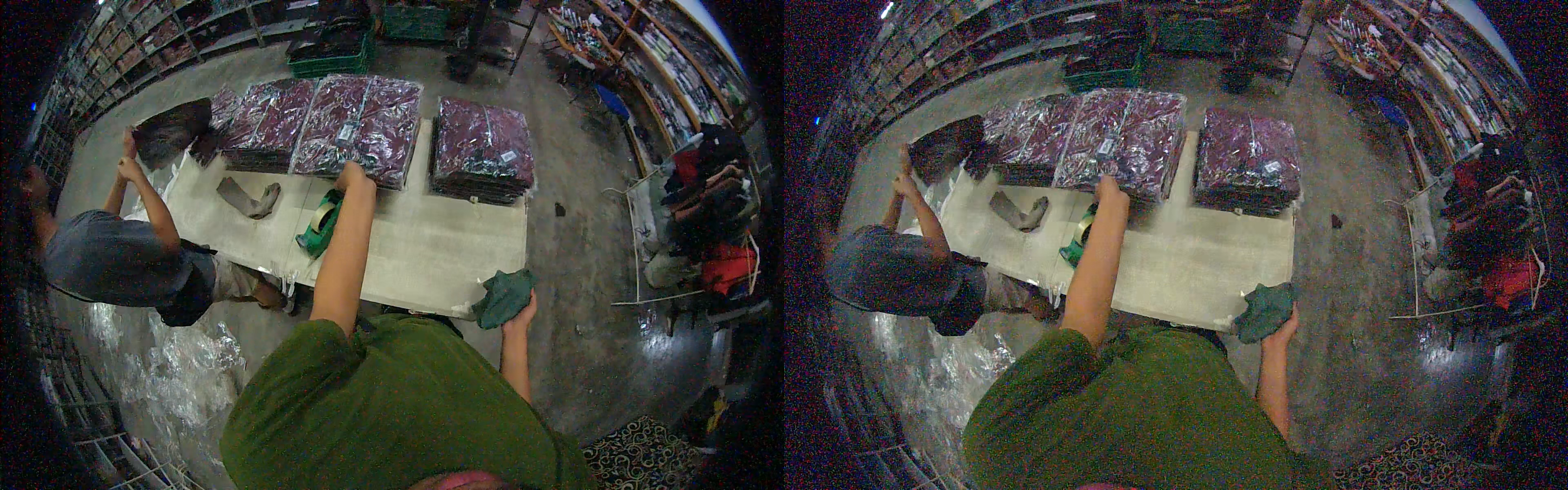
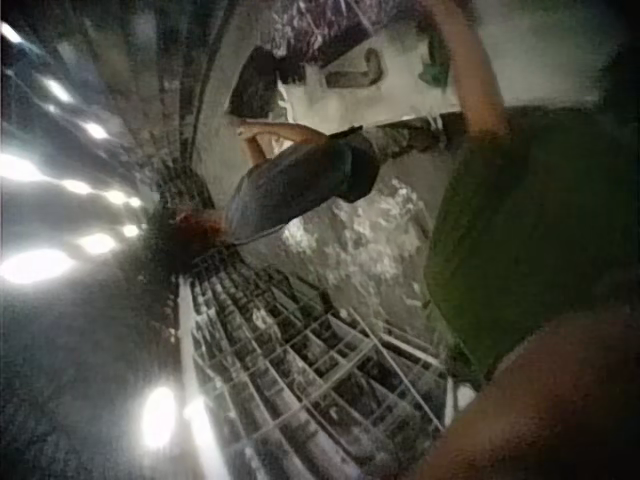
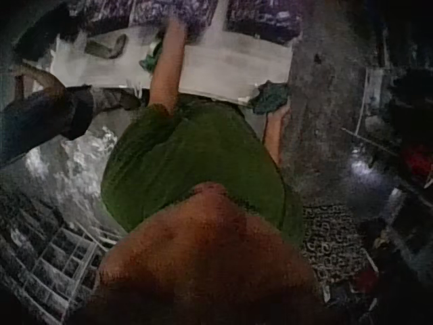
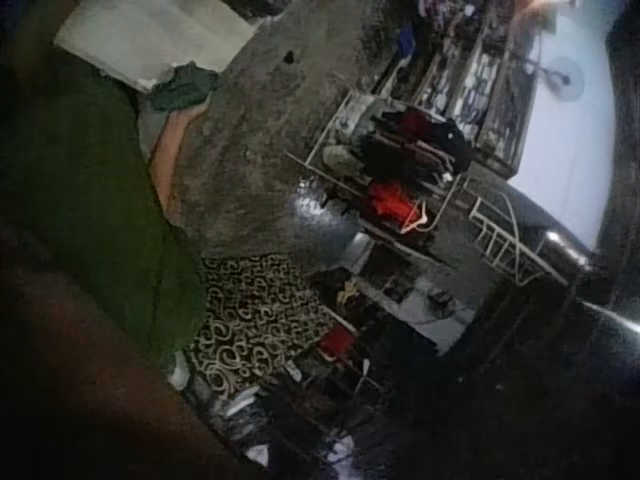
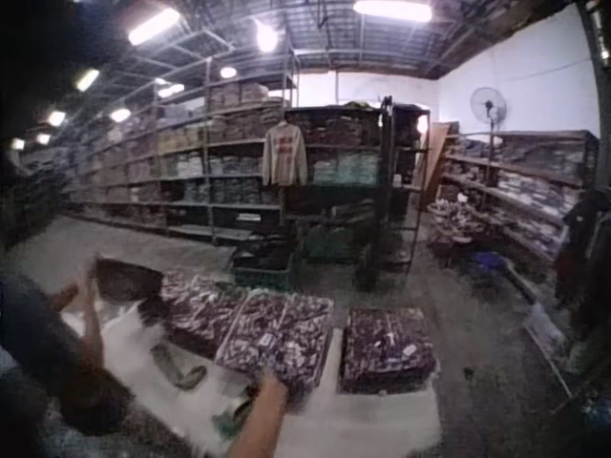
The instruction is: The person packs plastic-wrapped clothing items into larger plastic bags, using a green tape dispenser to seal the bags, and moves the prepared items aside.
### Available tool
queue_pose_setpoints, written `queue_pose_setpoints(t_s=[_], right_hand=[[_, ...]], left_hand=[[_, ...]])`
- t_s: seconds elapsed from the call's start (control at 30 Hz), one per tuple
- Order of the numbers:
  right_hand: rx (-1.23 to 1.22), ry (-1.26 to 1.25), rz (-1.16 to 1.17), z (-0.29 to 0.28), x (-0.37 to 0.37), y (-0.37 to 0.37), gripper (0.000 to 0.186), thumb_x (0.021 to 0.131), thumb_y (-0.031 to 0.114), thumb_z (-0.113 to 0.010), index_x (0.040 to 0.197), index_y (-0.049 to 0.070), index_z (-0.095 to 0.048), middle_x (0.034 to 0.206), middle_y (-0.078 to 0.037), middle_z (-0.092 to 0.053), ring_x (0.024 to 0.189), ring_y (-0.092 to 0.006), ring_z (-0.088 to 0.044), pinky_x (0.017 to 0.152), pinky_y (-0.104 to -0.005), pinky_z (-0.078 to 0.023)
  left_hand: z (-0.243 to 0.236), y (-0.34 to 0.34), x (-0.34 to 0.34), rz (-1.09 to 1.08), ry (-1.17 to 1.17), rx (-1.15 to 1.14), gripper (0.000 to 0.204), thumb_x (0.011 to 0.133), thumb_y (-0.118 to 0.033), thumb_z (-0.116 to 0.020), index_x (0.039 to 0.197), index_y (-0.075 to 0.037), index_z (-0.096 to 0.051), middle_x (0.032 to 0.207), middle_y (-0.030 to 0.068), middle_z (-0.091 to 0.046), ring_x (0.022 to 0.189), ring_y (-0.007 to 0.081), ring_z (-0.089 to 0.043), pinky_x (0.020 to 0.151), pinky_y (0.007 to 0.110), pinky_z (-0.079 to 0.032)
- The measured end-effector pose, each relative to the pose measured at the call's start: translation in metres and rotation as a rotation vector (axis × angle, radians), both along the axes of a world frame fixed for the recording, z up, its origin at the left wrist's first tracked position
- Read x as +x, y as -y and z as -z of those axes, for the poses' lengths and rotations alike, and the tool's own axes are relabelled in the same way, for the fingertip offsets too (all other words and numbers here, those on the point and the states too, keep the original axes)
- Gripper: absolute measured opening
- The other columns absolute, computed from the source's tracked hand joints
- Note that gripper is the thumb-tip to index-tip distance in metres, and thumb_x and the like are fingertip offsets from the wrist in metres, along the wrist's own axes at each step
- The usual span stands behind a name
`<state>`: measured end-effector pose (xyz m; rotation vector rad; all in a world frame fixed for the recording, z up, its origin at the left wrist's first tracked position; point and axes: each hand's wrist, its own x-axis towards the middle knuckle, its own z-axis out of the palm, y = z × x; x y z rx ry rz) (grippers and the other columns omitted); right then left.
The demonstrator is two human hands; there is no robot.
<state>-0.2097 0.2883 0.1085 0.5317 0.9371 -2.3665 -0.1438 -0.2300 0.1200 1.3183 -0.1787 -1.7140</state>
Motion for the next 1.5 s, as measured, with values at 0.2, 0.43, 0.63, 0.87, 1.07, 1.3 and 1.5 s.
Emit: queue_pose_setpoints(t_s=[0.2, 0.43, 0.63, 0.87, 1.07, 1.3, 1.5], right_hand=[[0.049, 0.037, -0.047, -0.02, 0.006, 0.024, 0.047, 0.092, 0.041, -0.045, 0.123, 0.007, -0.055, 0.119, -0.013, -0.059, 0.108, -0.0333, -0.057, 0.095, -0.0483, -0.045], [0.01, 0.012, -0.031, -0.021, 0.002, 0.013, 0.047, 0.092, 0.041, -0.044, 0.123, 0.007, -0.054, 0.121, -0.013, -0.059, 0.109, -0.0335, -0.056, 0.094, -0.0471, -0.046], [0.019, -0.014, -0.018, -0.014, -0.012, -0.002, 0.047, 0.093, 0.04, -0.045, 0.124, 0.006, -0.054, 0.122, -0.014, -0.058, 0.111, -0.0338, -0.055, 0.096, -0.0467, -0.045], [0.175, -0.045, 0.092, -0.045, -0.019, -0.003, 0.047, 0.091, 0.043, -0.048, 0.12, 0.007, -0.057, 0.115, -0.012, -0.061, 0.1, -0.0322, -0.06, 0.087, -0.0457, -0.05], [0.347, -0.179, 0.19, -0.018, -0.066, -0.025, 0.053, 0.091, 0.041, -0.053, 0.126, 0.002, -0.053, 0.118, -0.012, -0.06, 0.105, -0.0293, -0.059, 0.091, -0.0403, -0.047], [1.052, -0.919, -0.35, -0.03, 0.011, 0.05, 0.06, 0.092, 0.038, -0.057, 0.135, -0.002, -0.044, 0.136, -0.023, -0.048, 0.125, -0.0398, -0.046, 0.106, -0.0444, -0.035], [1.236, -1.713, -0.925, 0.043, 0.103, 0.139, 0.062, 0.091, 0.046, -0.053, 0.144, 0.021, -0.037, 0.152, -0.02, -0.023, 0.138, -0.0443, -0.025, 0.109, -0.0614, -0.02]], left_hand=[[-0.021, 0.025, 0.025, 0.027, 0.036, -0.234, 0.074, 0.084, -0.022, -0.063, 0.14, 0.003, -0.025, 0.135, 0.022, -0.045, 0.118, 0.0332, -0.051, 0.098, 0.044, -0.044], [-0.131, -0.053, 0.016, 0.151, 0.311, -0.826, 0.055, 0.085, -0.01, -0.06, 0.133, 0.006, -0.038, 0.132, 0.0196, -0.048, 0.119, 0.0303, -0.049, 0.104, 0.036, -0.034], [-0.179, -0.125, 0.05, 0.338, -0.279, -0.909, 0.051, 0.08, -0.001, -0.06, 0.128, -0.002, -0.044, 0.119, 0.0109, -0.055, 0.109, 0.0221, -0.054, 0.097, 0.033, -0.042], [-0.149, -0.18, 0.072, 0.698, -0.431, -0.516, 0.055, 0.077, 0.002, -0.052, 0.131, -0.006, -0.045, 0.117, 0.008, -0.058, 0.103, 0.021, -0.059, 0.092, 0.034, -0.048], [-0.018, -0.199, 0.054, 1.055, -0.184, -0.095, 0.046, 0.078, -0.009, -0.053, 0.123, -0.004, -0.048, 0.115, 0.0099, -0.059, 0.1, 0.0223, -0.061, 0.084, 0.034, -0.051], [0.097, -0.227, 0.097, 1.052, 1.064, -1.072, 0.054, 0.091, -0.025, -0.052, 0.138, -0.001, -0.038, 0.137, 0.0301, -0.04, 0.122, 0.0393, -0.046, 0.101, 0.045, -0.038], [0.104, -0.232, 0.122, 1.199, 1.054, -1.424, 0.072, 0.083, -0.019, -0.059, 0.145, 0.001, -0.028, 0.152, 0.0171, -0.028, 0.14, 0.0358, -0.027, 0.113, 0.048, -0.02]])
